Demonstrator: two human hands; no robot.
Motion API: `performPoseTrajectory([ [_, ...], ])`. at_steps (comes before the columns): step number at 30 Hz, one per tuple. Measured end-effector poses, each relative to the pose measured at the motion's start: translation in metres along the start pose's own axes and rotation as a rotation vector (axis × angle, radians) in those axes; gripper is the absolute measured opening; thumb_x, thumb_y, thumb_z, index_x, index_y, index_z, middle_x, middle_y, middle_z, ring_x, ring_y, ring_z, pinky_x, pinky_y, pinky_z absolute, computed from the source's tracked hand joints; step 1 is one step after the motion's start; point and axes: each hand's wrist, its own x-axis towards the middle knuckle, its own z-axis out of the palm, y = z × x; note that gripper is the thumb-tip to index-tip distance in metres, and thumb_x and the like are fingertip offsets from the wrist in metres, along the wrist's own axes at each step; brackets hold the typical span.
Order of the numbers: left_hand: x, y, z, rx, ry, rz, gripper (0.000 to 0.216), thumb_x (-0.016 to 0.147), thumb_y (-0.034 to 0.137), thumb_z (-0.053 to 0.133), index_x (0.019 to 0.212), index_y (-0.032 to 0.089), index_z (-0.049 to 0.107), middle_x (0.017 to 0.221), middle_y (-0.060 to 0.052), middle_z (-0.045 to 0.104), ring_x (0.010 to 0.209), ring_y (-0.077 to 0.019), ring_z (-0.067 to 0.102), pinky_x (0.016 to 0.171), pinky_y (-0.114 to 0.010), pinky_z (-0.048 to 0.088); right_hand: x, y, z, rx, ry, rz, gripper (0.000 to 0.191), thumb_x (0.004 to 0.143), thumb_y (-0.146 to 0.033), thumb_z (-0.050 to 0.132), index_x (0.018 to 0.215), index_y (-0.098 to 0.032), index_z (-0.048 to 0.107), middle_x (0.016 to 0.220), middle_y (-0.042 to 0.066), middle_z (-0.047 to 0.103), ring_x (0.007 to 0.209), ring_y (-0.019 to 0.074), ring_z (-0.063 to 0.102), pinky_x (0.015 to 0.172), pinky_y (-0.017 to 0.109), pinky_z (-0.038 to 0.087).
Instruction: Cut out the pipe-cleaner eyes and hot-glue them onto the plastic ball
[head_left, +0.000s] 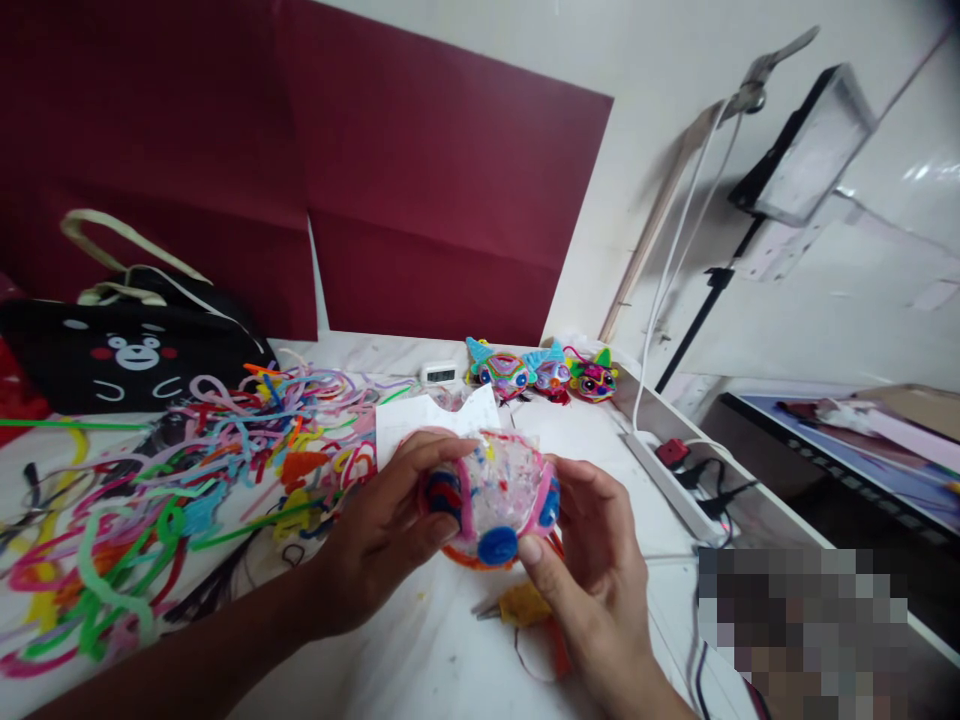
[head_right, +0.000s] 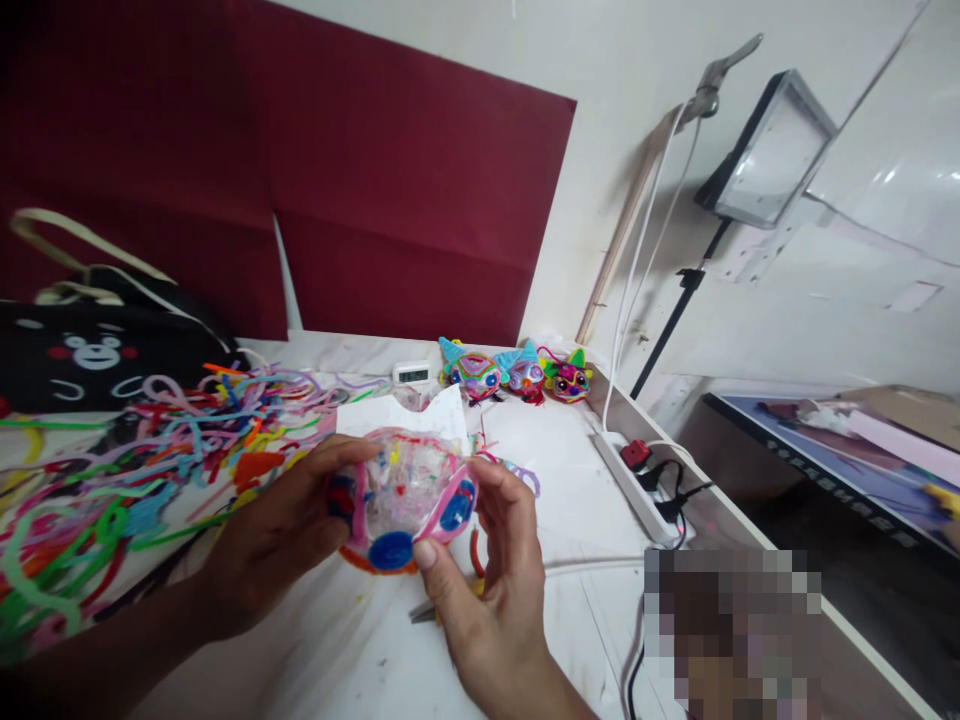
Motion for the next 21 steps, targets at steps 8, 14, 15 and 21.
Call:
performPoseTrajectory([
  [8,-0.0007,-0.0041,-0.0004,-0.033,-0.023,0.001,0.043,0.094,0.022,0.060,0.137,0.031,0.058,0.133,-0.007,0.054,0.126,-0.0228,0.051,0.107,-0.031,0.043,0.0003,0.0000,0.0002,0.000,-0.033,-0.011,0.053,0.085,-0.025,0.075,0.130,-0.035,0.050,0.131,0.005,0.058,0.122,0.0210,0.059,0.100,0.034,0.049],
  [14,0.0004,-0.0053,-0.0012,-0.005,-0.008,-0.054,0.042,0.094,0.024,0.061,0.135,0.033,0.059,0.131,-0.007,0.057,0.123,-0.0241,0.054,0.106,-0.032,0.045,0.0015,0.0003,-0.0001,-0.006,-0.009,-0.017,0.054,0.083,-0.025,0.077,0.129,-0.034,0.051,0.130,0.005,0.058,0.121,0.0223,0.060,0.100,0.036,0.049],
  [15,0.0004,-0.0055,-0.0015,-0.003,-0.005,-0.060,0.042,0.093,0.025,0.062,0.135,0.032,0.059,0.130,-0.007,0.058,0.122,-0.0250,0.055,0.105,-0.034,0.046,0.0016,0.0002,0.0001,-0.007,-0.006,-0.015,0.054,0.083,-0.025,0.077,0.129,-0.034,0.051,0.130,0.006,0.058,0.121,0.0226,0.060,0.100,0.037,0.050],
  [21,0.0018,-0.0049,-0.0020,-0.026,-0.016,-0.083,0.042,0.094,0.026,0.060,0.135,0.033,0.059,0.132,-0.007,0.059,0.122,-0.0260,0.056,0.105,-0.036,0.046,0.0014,-0.0014,0.0033,-0.001,0.020,-0.018,0.051,0.083,-0.026,0.077,0.127,-0.035,0.052,0.128,0.005,0.059,0.119,0.0224,0.060,0.100,0.038,0.049],
])
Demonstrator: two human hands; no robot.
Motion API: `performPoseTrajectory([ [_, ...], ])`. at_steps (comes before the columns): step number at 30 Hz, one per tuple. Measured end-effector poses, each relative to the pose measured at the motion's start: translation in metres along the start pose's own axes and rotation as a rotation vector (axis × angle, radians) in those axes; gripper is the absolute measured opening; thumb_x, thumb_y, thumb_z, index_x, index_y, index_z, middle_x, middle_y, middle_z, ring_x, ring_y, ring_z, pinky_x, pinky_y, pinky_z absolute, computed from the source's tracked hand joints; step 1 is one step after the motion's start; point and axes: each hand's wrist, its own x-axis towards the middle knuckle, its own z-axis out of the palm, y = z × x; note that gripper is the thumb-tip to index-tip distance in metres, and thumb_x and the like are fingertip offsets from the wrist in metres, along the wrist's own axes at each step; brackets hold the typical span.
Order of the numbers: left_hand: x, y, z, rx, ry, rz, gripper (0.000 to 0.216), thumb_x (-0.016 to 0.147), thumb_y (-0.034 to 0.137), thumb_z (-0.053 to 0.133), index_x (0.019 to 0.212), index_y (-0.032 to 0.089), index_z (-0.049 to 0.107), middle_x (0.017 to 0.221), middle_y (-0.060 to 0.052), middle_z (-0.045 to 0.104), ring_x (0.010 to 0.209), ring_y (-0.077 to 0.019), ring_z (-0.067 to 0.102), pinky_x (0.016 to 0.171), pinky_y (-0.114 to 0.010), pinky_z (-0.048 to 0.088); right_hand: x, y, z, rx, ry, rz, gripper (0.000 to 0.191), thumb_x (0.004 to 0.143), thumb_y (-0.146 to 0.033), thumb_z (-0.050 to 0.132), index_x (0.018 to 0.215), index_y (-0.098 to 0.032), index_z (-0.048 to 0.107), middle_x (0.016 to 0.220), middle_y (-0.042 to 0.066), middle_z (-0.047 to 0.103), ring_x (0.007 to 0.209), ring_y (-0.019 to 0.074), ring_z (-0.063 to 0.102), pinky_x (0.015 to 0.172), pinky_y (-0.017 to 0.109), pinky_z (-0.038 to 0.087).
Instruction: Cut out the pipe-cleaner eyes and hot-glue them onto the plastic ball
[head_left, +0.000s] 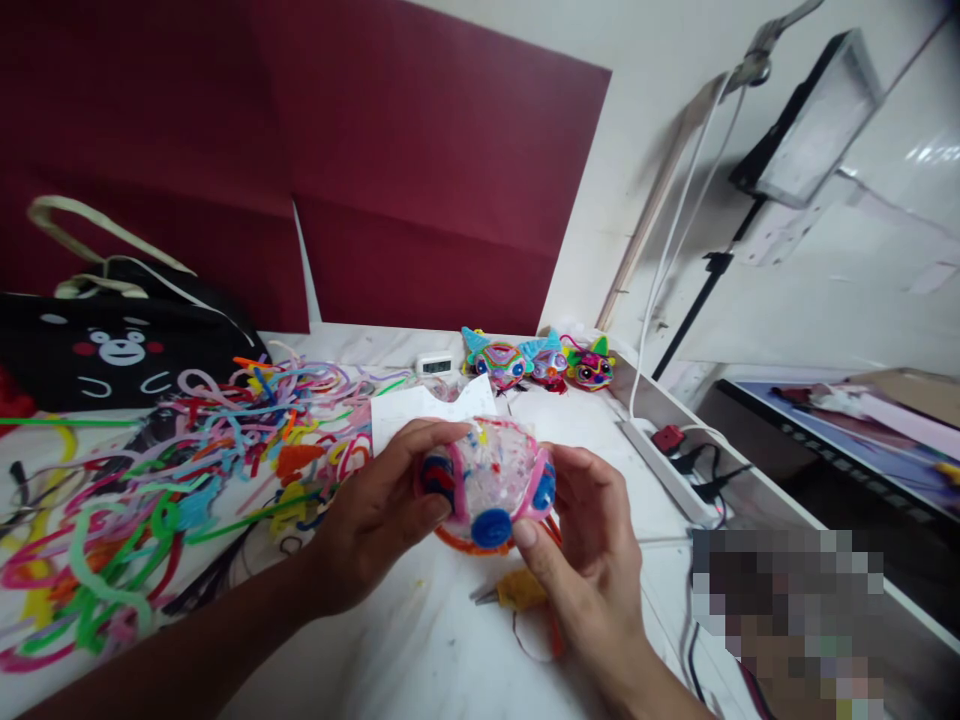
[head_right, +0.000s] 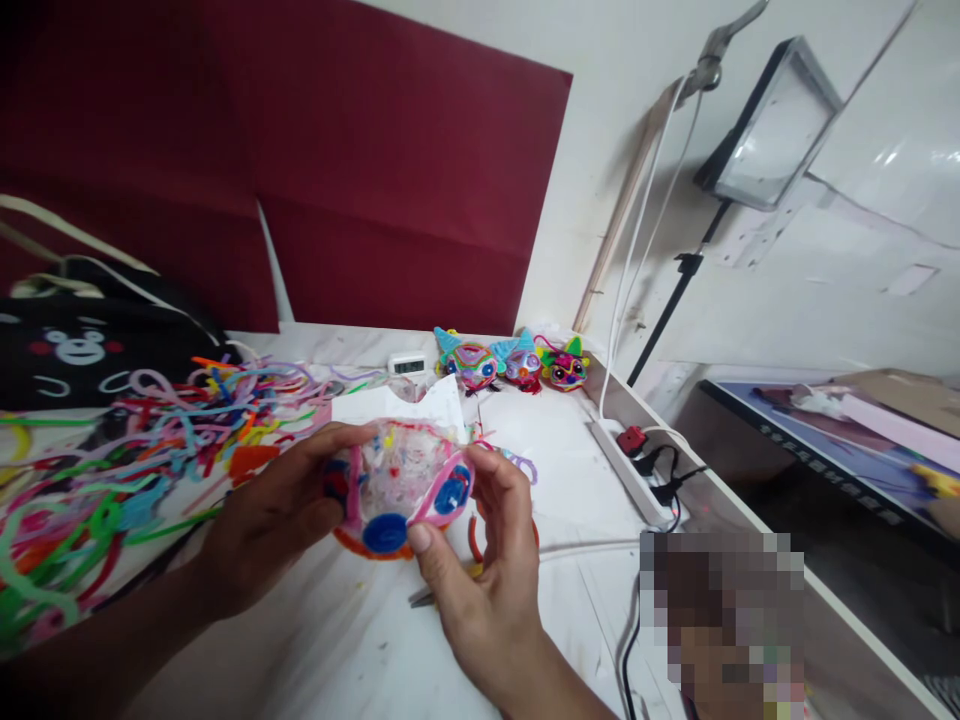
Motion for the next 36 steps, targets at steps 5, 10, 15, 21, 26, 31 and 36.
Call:
performPoseTrajectory([
  [5,0.0000,-0.0013,-0.0010,-0.007,-0.005,-0.015,0.042,0.095,0.027,0.060,0.136,0.033,0.058,0.133,-0.007,0.059,0.123,-0.0244,0.055,0.105,-0.032,0.045,0.0008,-0.0007,0.0006,-0.001,0.007,-0.011,0.052,0.082,-0.026,0.078,0.126,-0.036,0.052,0.128,0.005,0.059,0.119,0.0224,0.060,0.101,0.039,0.048],
  [10,-0.0017,-0.0039,-0.0014,-0.046,-0.003,-0.016,0.041,0.095,0.028,0.060,0.136,0.032,0.059,0.132,-0.007,0.059,0.122,-0.0243,0.056,0.103,-0.032,0.046,0.0001,0.0027,-0.0031,-0.009,-0.010,-0.015,0.055,0.082,-0.027,0.078,0.129,-0.035,0.051,0.130,0.006,0.059,0.119,0.0235,0.060,0.100,0.039,0.049],
  [15,-0.0018,-0.0044,-0.0013,-0.056,-0.019,-0.045,0.042,0.096,0.029,0.059,0.137,0.034,0.056,0.133,-0.005,0.057,0.122,-0.0220,0.055,0.105,-0.030,0.044,0.0003,0.0052,-0.0043,-0.007,-0.029,-0.039,0.056,0.083,-0.025,0.078,0.130,-0.037,0.050,0.132,0.004,0.058,0.122,0.0214,0.058,0.102,0.036,0.047],
  [21,-0.0002,-0.0042,-0.0008,-0.059,-0.007,-0.029,0.042,0.094,0.029,0.060,0.136,0.032,0.058,0.130,-0.007,0.059,0.120,-0.0246,0.057,0.103,-0.033,0.046,0.0009,0.0011,-0.0011,0.021,-0.013,-0.036,0.053,0.084,-0.026,0.076,0.129,-0.037,0.051,0.129,0.003,0.057,0.121,0.0203,0.058,0.103,0.035,0.046],
  [26,0.0001,-0.0017,-0.0001,-0.051,-0.011,-0.029,0.042,0.094,0.026,0.060,0.135,0.034,0.058,0.130,-0.005,0.058,0.120,-0.0229,0.056,0.102,-0.031,0.047,0.0009,-0.0002,-0.0005,0.001,-0.013,-0.022,0.053,0.084,-0.027,0.075,0.130,-0.037,0.050,0.130,0.004,0.056,0.122,0.0220,0.058,0.103,0.038,0.046],
  [31,-0.0018,-0.0015,-0.0005,-0.028,-0.004,-0.012,0.042,0.094,0.025,0.061,0.135,0.035,0.059,0.129,-0.005,0.057,0.120,-0.0220,0.055,0.102,-0.029,0.046,0.0005,-0.0012,-0.0016,-0.008,-0.019,-0.015,0.053,0.083,-0.025,0.076,0.129,-0.036,0.051,0.130,0.005,0.057,0.121,0.0222,0.058,0.101,0.037,0.048],
  [36,-0.0010,-0.0030,0.0004,0.002,-0.005,0.027,0.044,0.093,0.025,0.062,0.136,0.034,0.059,0.129,-0.006,0.056,0.122,-0.0243,0.054,0.106,-0.034,0.045,0.0005,-0.0029,-0.0014,0.002,-0.011,-0.023,0.054,0.083,-0.023,0.077,0.128,-0.038,0.052,0.129,0.003,0.056,0.119,0.0193,0.059,0.101,0.034,0.048],
])
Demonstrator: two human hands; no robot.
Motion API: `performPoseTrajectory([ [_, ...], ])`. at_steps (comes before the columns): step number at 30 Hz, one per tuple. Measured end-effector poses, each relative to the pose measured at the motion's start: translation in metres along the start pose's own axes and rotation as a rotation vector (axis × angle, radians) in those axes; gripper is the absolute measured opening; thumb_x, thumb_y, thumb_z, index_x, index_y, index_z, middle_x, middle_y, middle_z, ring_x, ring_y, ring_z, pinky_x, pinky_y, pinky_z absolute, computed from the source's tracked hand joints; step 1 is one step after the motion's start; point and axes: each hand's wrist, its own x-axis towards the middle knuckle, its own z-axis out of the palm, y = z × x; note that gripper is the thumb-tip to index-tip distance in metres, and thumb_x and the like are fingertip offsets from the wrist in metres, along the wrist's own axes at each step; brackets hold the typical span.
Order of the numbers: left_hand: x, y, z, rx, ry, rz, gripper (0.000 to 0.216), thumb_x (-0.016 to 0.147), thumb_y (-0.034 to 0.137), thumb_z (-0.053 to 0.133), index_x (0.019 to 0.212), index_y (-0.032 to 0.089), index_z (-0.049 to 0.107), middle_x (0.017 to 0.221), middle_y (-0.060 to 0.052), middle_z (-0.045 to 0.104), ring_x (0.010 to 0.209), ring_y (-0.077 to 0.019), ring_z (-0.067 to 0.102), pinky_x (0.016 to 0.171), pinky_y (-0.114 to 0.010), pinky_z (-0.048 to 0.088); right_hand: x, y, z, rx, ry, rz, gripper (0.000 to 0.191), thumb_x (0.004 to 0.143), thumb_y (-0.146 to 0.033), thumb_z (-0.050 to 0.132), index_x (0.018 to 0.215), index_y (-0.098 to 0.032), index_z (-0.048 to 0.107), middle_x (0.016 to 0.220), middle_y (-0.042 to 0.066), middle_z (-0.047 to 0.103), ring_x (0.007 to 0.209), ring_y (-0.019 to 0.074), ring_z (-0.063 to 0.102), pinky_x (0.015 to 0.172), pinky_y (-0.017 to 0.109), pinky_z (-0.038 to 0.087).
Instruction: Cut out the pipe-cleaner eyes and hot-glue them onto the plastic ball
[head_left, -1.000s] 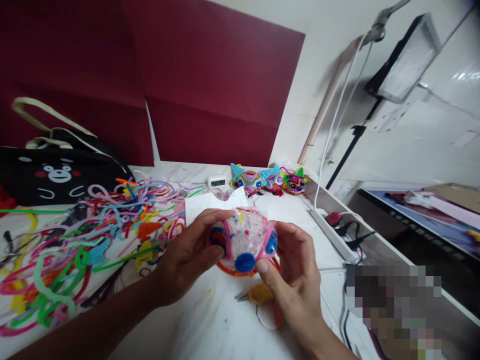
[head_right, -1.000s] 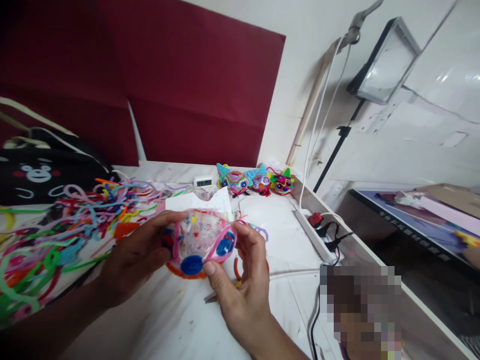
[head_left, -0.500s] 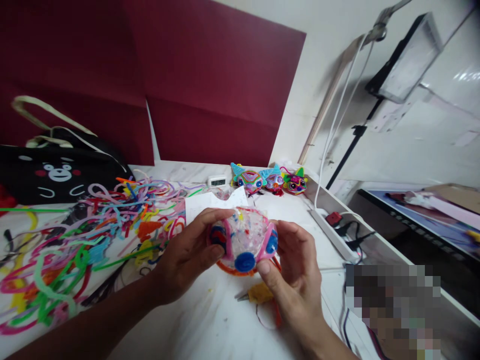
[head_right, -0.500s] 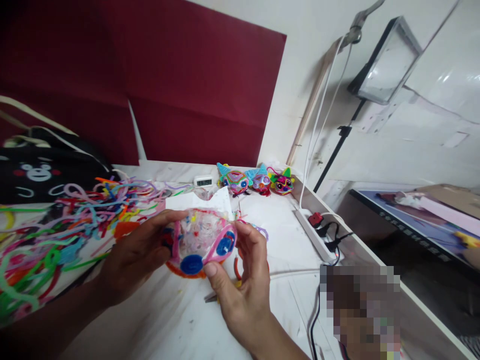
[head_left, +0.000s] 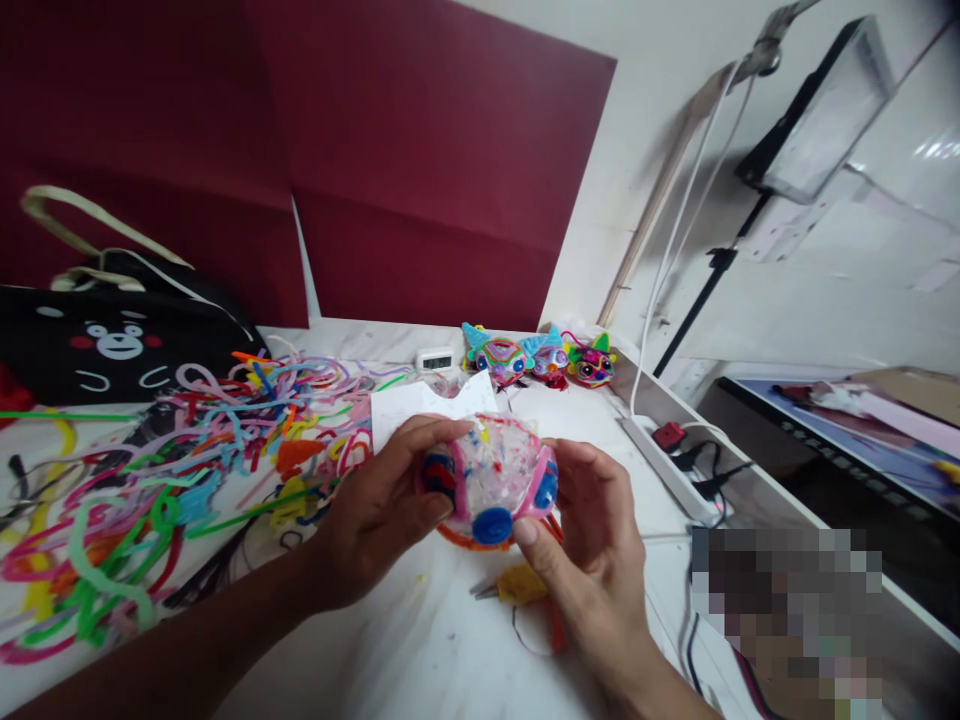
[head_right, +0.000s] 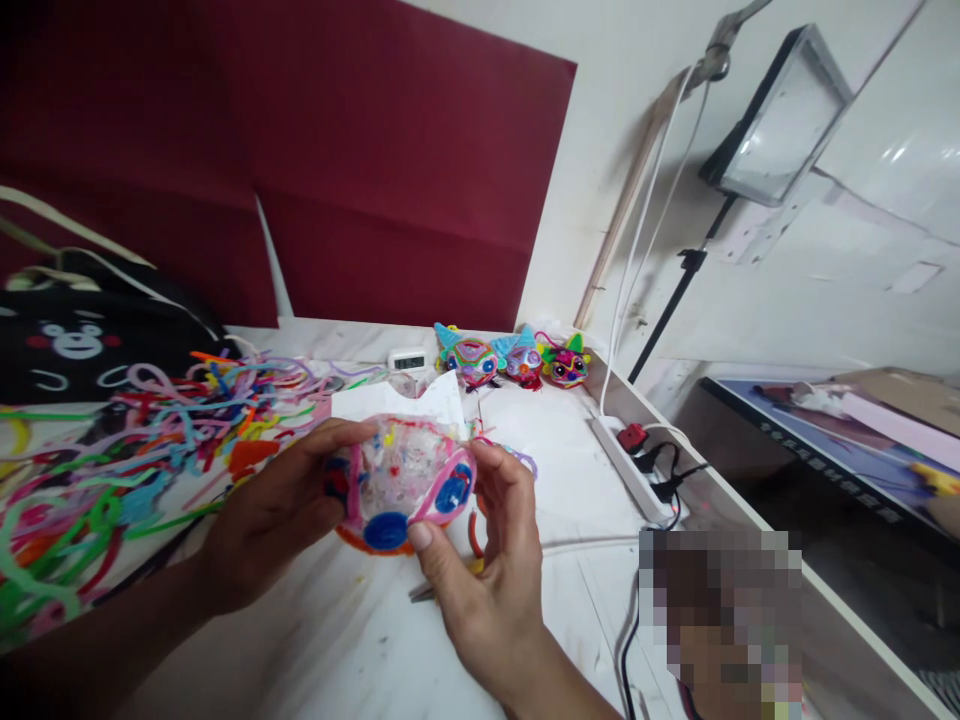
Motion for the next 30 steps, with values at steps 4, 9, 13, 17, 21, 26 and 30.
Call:
performPoseTrajectory([
  [4,0.0007,-0.0004,0.0004,0.004,0.012,0.003,0.043,0.093,0.025,0.062,0.135,0.034,0.060,0.129,-0.007,0.057,0.122,-0.0267,0.054,0.106,-0.039,0.046,0.0002,-0.0002,0.0005,-0.005,-0.003,0.014,0.055,0.083,-0.023,0.077,0.129,-0.038,0.051,0.130,0.003,0.055,0.122,0.0207,0.057,0.103,0.036,0.047],
  [9,0.0006,-0.0015,0.0003,0.010,0.011,0.021,0.044,0.092,0.025,0.062,0.136,0.034,0.059,0.130,-0.007,0.057,0.122,-0.0274,0.053,0.107,-0.041,0.045,0.0020,-0.0004,0.0007,0.002,0.003,0.010,0.054,0.082,-0.022,0.077,0.128,-0.036,0.051,0.129,0.004,0.056,0.120,0.0215,0.058,0.102,0.037,0.048],
  [13,0.0007,-0.0005,0.0010,0.036,0.030,0.017,0.044,0.092,0.025,0.063,0.134,0.035,0.061,0.129,-0.006,0.058,0.123,-0.0287,0.053,0.107,-0.042,0.045,0.0016,-0.0002,0.0007,-0.003,0.006,0.019,0.054,0.081,-0.023,0.078,0.127,-0.036,0.052,0.128,0.004,0.056,0.120,0.0214,0.059,0.102,0.037,0.048],
  [17,0.0008,0.0008,0.0014,0.038,0.033,0.032,0.044,0.092,0.024,0.062,0.134,0.036,0.061,0.128,-0.006,0.059,0.122,-0.0282,0.054,0.107,-0.041,0.045,0.0013,0.0009,0.0014,0.001,0.013,0.020,0.055,0.080,-0.023,0.079,0.127,-0.036,0.052,0.129,0.004,0.056,0.122,0.0224,0.058,0.104,0.039,0.047],
  [21,0.0008,0.0013,0.0014,0.037,0.017,0.026,0.044,0.093,0.023,0.061,0.135,0.035,0.060,0.129,-0.006,0.057,0.123,-0.0272,0.053,0.107,-0.040,0.045,0.0016,0.0009,0.0013,-0.003,0.015,0.019,0.054,0.080,-0.023,0.079,0.127,-0.033,0.052,0.127,0.006,0.058,0.120,0.0233,0.059,0.102,0.040,0.048],
  [26,0.0003,0.0014,0.0012,0.034,0.023,0.014,0.044,0.092,0.024,0.061,0.134,0.035,0.060,0.128,-0.006,0.057,0.122,-0.0271,0.054,0.105,-0.039,0.047,0.0007,0.0005,0.0003,-0.018,0.013,0.023,0.055,0.080,-0.025,0.078,0.127,-0.032,0.051,0.128,0.008,0.057,0.120,0.0250,0.059,0.102,0.043,0.048],
  [30,0.0003,0.0012,0.0011,0.045,0.027,0.013,0.044,0.091,0.025,0.062,0.134,0.034,0.061,0.127,-0.007,0.058,0.120,-0.0276,0.055,0.106,-0.040,0.046,0.0009,0.0015,-0.0001,-0.015,0.003,0.022,0.054,0.081,-0.024,0.077,0.127,-0.032,0.051,0.129,0.007,0.057,0.121,0.0248,0.059,0.103,0.043,0.048],
])
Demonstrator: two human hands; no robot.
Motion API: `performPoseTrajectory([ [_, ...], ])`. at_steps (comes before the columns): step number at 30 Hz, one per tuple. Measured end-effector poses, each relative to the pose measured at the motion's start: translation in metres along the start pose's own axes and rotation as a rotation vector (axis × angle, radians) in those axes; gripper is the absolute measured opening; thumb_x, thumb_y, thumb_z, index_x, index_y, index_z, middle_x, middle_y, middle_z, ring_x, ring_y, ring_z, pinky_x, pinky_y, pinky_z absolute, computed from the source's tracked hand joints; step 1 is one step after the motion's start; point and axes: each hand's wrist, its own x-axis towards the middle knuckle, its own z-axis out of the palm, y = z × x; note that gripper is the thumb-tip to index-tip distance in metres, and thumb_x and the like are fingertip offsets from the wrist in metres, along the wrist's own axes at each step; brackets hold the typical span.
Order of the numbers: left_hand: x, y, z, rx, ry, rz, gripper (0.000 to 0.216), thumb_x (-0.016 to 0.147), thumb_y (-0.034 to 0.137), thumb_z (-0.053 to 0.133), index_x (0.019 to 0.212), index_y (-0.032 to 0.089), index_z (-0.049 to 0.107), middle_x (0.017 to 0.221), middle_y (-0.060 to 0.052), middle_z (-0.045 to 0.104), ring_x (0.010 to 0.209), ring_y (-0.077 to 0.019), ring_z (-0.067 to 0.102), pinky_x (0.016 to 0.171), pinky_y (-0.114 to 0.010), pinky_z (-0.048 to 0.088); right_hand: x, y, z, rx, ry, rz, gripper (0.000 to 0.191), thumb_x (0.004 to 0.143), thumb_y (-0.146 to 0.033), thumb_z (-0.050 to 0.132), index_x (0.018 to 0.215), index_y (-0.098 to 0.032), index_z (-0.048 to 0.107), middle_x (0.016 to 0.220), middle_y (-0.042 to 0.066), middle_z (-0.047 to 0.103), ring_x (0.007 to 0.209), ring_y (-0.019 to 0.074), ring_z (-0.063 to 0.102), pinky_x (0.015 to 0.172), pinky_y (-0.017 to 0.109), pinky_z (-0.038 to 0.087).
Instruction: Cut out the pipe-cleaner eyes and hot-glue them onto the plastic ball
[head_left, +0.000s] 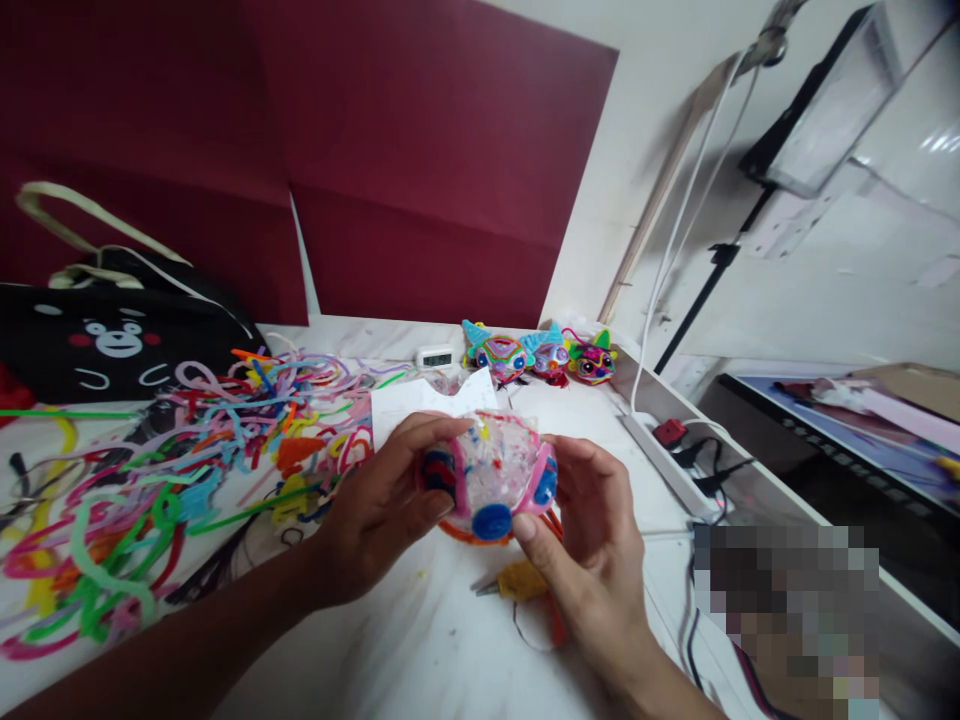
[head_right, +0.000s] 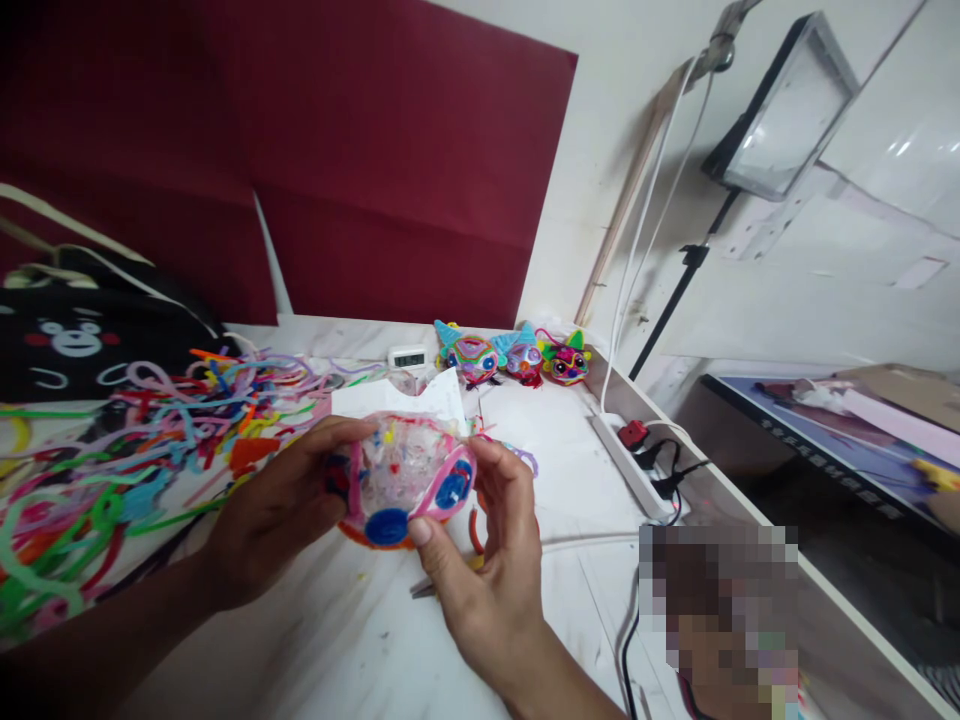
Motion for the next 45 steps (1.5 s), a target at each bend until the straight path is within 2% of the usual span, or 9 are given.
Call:
performPoseTrajectory([
  [6,0.000,0.000,0.000,0.006,0.026,-0.018,0.042,0.090,0.027,0.064,0.132,0.032,0.063,0.127,-0.008,0.059,0.119,-0.0305,0.056,0.105,-0.044,0.047,0.000,0.000,0.001,0.008,-0.001,-0.007,0.054,0.081,-0.023,0.077,0.127,-0.035,0.051,0.129,0.005,0.057,0.121,0.0229,0.059,0.103,0.040,0.048],
  [11,0.000,-0.001,0.001,0.007,0.011,0.011,0.043,0.092,0.025,0.062,0.134,0.034,0.061,0.127,-0.007,0.057,0.121,-0.0270,0.054,0.105,-0.040,0.047,-0.001,-0.002,0.001,0.013,-0.003,-0.004,0.053,0.082,-0.022,0.077,0.127,-0.035,0.052,0.128,0.004,0.057,0.121,0.0208,0.058,0.103,0.036,0.047],
  [17,0.000,-0.004,0.001,0.010,0.000,0.049,0.043,0.094,0.026,0.060,0.136,0.029,0.059,0.126,-0.010,0.057,0.120,-0.0251,0.053,0.104,-0.035,0.045,0.000,0.000,0.001,0.015,-0.006,-0.001,0.051,0.083,-0.023,0.076,0.127,-0.033,0.052,0.127,0.006,0.058,0.119,0.0220,0.059,0.102,0.038,0.048],
  [24,-0.001,-0.006,0.000,0.089,-0.030,0.074,0.045,0.095,0.025,0.058,0.140,0.029,0.055,0.132,-0.010,0.055,0.125,-0.0268,0.050,0.107,-0.038,0.042,0.000,-0.001,0.001,0.019,0.007,-0.004,0.050,0.082,-0.023,0.077,0.126,-0.033,0.054,0.126,0.006,0.059,0.118,0.0223,0.060,0.102,0.038,0.049],
  [35,-0.001,-0.005,0.000,0.131,-0.046,0.104,0.046,0.097,0.024,0.055,0.142,0.030,0.052,0.134,-0.009,0.054,0.128,-0.0244,0.048,0.108,-0.033,0.039,0.001,0.001,0.001,0.006,-0.002,-0.005,0.051,0.083,-0.022,0.076,0.127,-0.034,0.053,0.128,0.004,0.057,0.121,0.0204,0.058,0.104,0.036,0.048],
  [45,-0.001,-0.011,-0.001,0.219,-0.045,0.148,0.046,0.097,0.029,0.055,0.143,0.028,0.050,0.135,-0.010,0.056,0.129,-0.0264,0.049,0.110,-0.038,0.040,0.002,0.001,0.000,0.008,0.008,-0.011,0.052,0.082,-0.021,0.077,0.126,-0.035,0.054,0.127,0.003,0.059,0.119,0.0191,0.060,0.102,0.032,0.049],
])
